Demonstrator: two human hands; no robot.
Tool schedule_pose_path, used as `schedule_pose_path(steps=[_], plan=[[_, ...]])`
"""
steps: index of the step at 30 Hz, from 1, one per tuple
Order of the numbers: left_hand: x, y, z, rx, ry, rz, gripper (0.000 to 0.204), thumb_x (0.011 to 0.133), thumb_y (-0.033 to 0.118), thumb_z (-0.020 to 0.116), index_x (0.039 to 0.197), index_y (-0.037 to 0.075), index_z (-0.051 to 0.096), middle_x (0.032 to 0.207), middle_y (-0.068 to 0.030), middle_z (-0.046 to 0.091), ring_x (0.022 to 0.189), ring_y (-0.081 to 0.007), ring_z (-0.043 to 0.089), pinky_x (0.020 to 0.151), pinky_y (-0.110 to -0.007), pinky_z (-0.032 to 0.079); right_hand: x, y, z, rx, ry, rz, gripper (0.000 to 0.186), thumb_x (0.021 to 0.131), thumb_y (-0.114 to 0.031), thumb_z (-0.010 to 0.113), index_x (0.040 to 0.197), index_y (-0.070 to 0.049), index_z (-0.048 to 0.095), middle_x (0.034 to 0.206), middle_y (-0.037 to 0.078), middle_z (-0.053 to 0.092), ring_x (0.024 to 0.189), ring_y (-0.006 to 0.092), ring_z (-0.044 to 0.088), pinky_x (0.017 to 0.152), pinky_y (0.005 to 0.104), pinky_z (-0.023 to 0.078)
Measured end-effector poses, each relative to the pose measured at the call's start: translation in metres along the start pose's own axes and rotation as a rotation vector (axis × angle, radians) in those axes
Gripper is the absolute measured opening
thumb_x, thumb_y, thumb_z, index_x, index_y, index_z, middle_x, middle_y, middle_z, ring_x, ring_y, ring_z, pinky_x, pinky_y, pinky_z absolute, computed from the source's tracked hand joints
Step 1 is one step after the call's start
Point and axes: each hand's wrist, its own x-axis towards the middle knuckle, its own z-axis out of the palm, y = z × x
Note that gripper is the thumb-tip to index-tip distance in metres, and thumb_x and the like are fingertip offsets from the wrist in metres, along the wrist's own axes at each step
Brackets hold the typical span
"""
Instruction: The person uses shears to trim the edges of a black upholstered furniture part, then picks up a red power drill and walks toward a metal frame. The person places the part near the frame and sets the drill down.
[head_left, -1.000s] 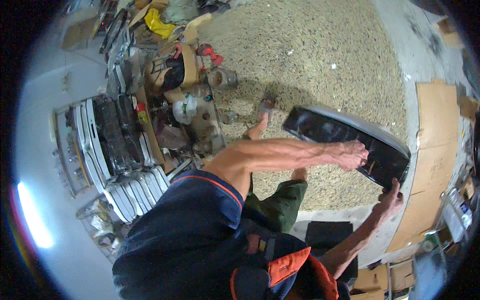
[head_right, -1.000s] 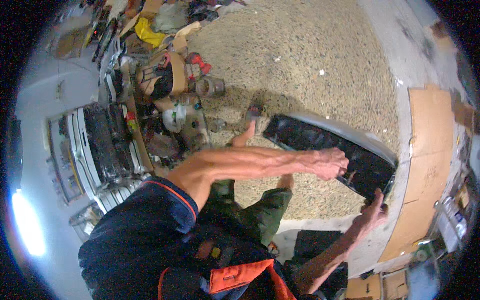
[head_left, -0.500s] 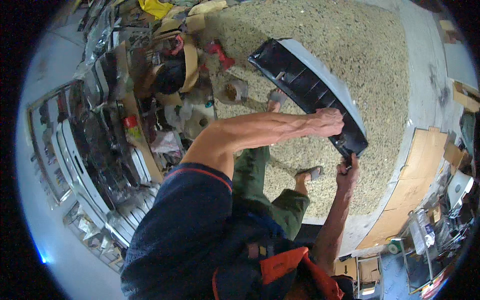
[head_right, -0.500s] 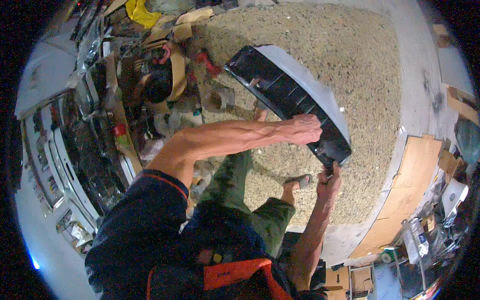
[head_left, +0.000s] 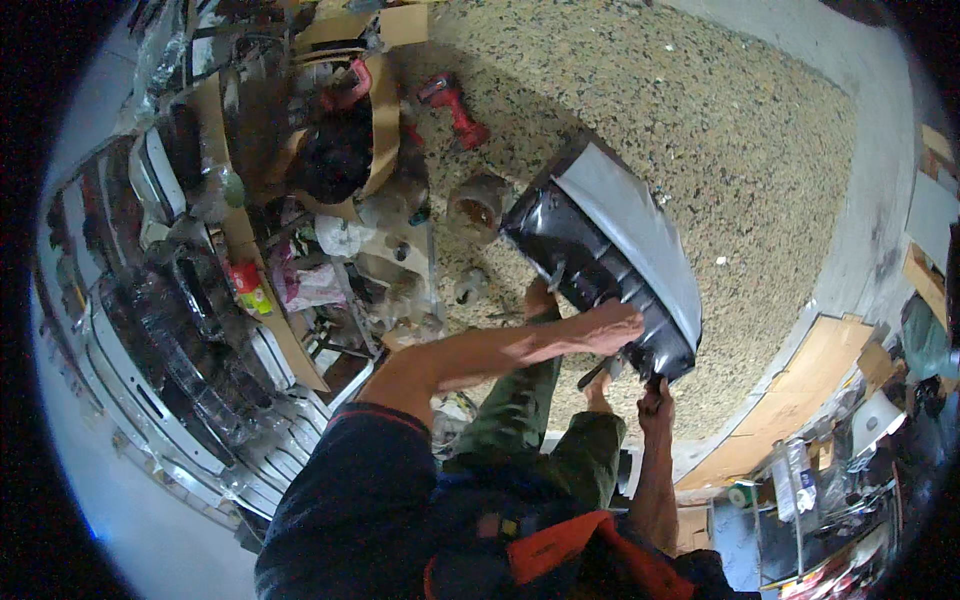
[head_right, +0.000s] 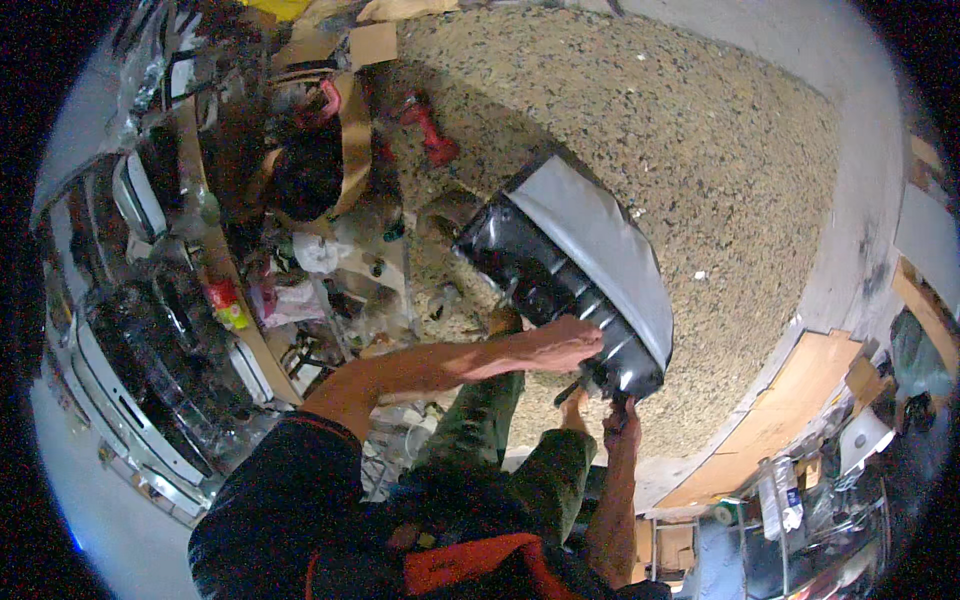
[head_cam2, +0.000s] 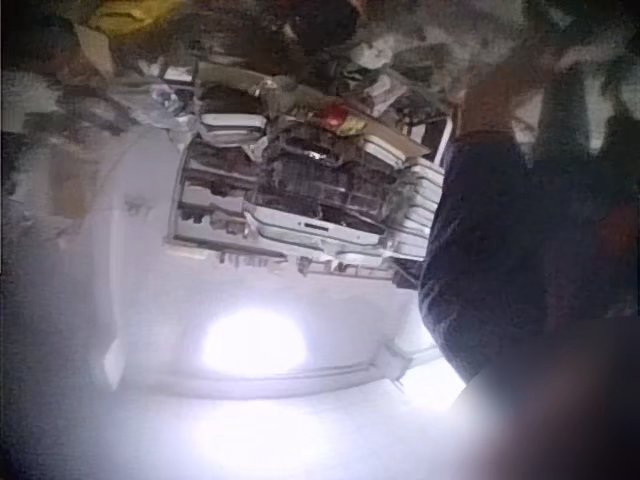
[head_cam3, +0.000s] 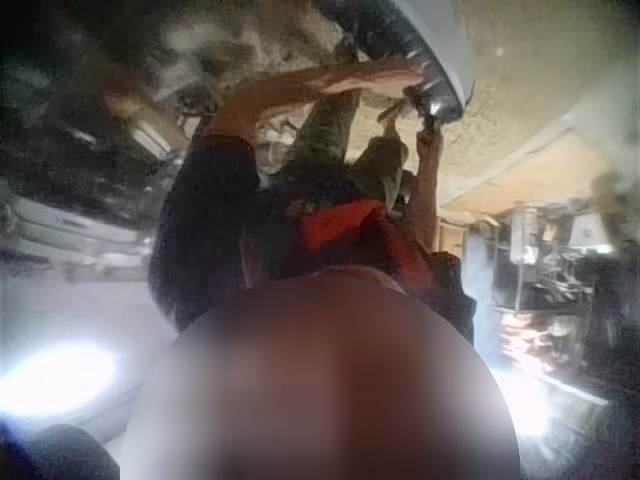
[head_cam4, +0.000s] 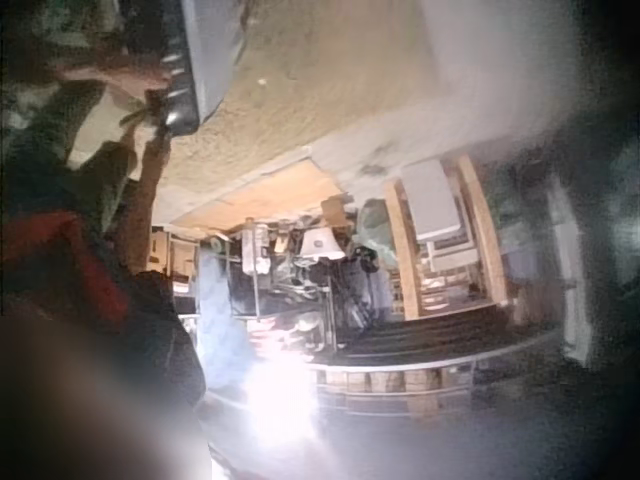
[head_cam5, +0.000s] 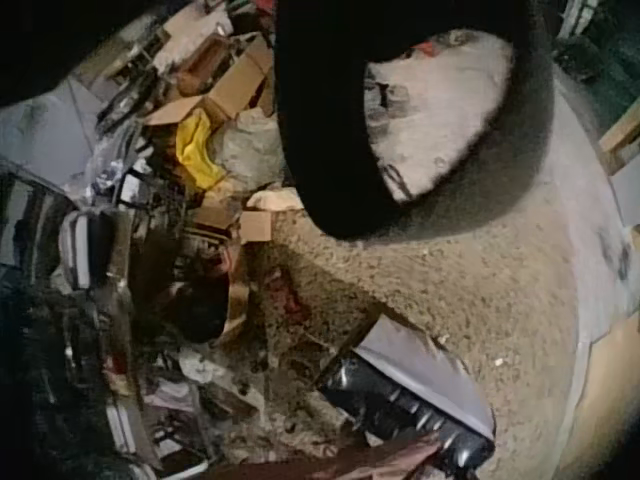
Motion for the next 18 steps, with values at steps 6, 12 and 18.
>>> schedule_pose_path(steps=[6,12,18], plan=[[-0.058,-0.088,-0.102,-0.605,0.947,-0.336,0.004,0.088,0.008,0.069,0.089,0.008,0.065,0.082,-0.0082,0.068,0.074,-0.0203,0.067,0.065,-0.034,0.054,0.001,0.014,-0.002,-0.302,0.161,0.163,0.041,0.099,-0.044,0.063,0.105,-0.003,0.062,0.059,-0.003,0.041,0.045,0.0070,0.035,0.044,0.0252,0.030],[-0.141,-0.339,-0.060,-0.298,0.974,-1.093,0.028,0.082,0.017,0.072,0.104,0.002,0.065,0.094,-0.0169,0.070,0.086,-0.0332,0.069,0.075,-0.042,0.055,-0.006,0.029,0.021,-0.506,0.212,0.268,0.039,0.100,-0.044,0.063,0.100,-0.005,0.064,0.065,-0.001,0.054,0.046,0.0074,0.040,0.043,0.0259,0.033],[-0.214,-0.434,0.062,-0.082,0.570,-1.236,0.046,0.079,0.025,0.076,0.115,-0.001,0.062,0.107,-0.0237,0.069,0.099,-0.0414,0.068,0.085,-0.049,0.054,0.001,0.028,0.013,-0.773,0.345,0.234,0.035,0.099,-0.043,0.064,0.090,-0.009,0.067,0.070,0.000,0.060,0.045,0.0093,0.041,0.043,0.0282,0.036]])
